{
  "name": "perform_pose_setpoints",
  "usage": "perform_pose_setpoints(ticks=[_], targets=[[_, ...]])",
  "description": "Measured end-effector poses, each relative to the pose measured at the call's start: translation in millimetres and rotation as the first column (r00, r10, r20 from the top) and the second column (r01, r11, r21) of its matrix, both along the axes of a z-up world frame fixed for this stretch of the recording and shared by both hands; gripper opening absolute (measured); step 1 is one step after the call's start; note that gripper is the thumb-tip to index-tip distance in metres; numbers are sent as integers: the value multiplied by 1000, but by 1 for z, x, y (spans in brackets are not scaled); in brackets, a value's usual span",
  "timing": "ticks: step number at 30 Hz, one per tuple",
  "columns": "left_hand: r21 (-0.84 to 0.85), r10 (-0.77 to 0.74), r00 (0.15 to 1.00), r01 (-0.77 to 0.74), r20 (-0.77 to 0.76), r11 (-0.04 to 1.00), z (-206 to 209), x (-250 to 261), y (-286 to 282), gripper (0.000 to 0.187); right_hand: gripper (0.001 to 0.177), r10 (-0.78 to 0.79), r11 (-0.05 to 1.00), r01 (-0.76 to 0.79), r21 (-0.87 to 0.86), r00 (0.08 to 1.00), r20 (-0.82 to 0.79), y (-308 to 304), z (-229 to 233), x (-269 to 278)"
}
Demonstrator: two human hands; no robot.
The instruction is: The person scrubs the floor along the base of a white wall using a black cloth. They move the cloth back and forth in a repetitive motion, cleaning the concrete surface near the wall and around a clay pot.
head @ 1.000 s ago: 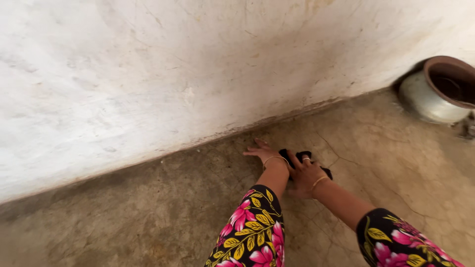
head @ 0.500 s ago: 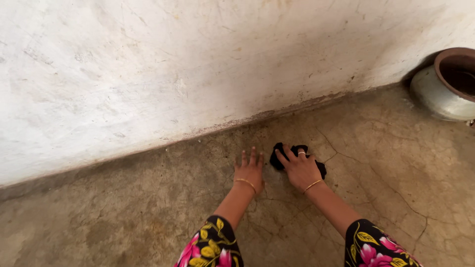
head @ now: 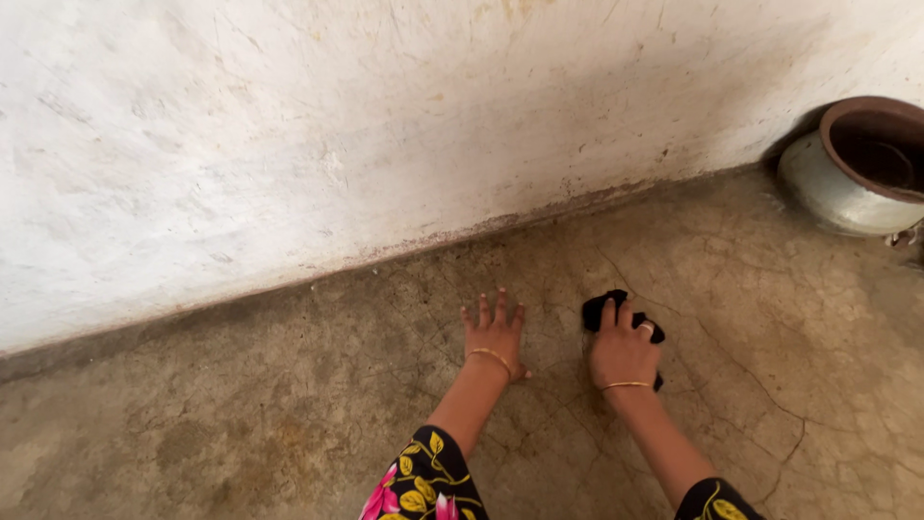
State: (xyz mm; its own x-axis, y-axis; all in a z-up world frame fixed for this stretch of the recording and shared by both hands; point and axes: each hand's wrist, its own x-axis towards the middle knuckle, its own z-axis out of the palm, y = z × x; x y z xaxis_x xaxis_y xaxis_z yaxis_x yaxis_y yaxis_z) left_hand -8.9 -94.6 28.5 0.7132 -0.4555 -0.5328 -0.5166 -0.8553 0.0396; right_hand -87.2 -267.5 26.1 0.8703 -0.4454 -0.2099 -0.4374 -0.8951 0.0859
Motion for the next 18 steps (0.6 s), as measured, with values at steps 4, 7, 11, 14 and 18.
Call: perform_pose_setpoints(ticks=[4,7,11,14,18], targets=[[63,-53,995,59,-88,996,7,-1,-5,133,62,-1,999,4,39,997,-77,30,3,-3],[72,-66,994,73,-90,995,7,-3,-8,139,67,133,990,-133,-47,991,-9,47,2,-7],[62,-64,995,69,-82,996,-3,-4,-16,143,69,196,981,-196,-7,978,72,47,-8,-5],[89,-66,997,70,-50,994,-14,-3,-26,143,66,202,978,-207,21,971,129,40,-16,3],[109,-44,998,49,-45,993,-31,-1,-38,140,63,261,964,-264,-14,940,219,29,-28,23]])
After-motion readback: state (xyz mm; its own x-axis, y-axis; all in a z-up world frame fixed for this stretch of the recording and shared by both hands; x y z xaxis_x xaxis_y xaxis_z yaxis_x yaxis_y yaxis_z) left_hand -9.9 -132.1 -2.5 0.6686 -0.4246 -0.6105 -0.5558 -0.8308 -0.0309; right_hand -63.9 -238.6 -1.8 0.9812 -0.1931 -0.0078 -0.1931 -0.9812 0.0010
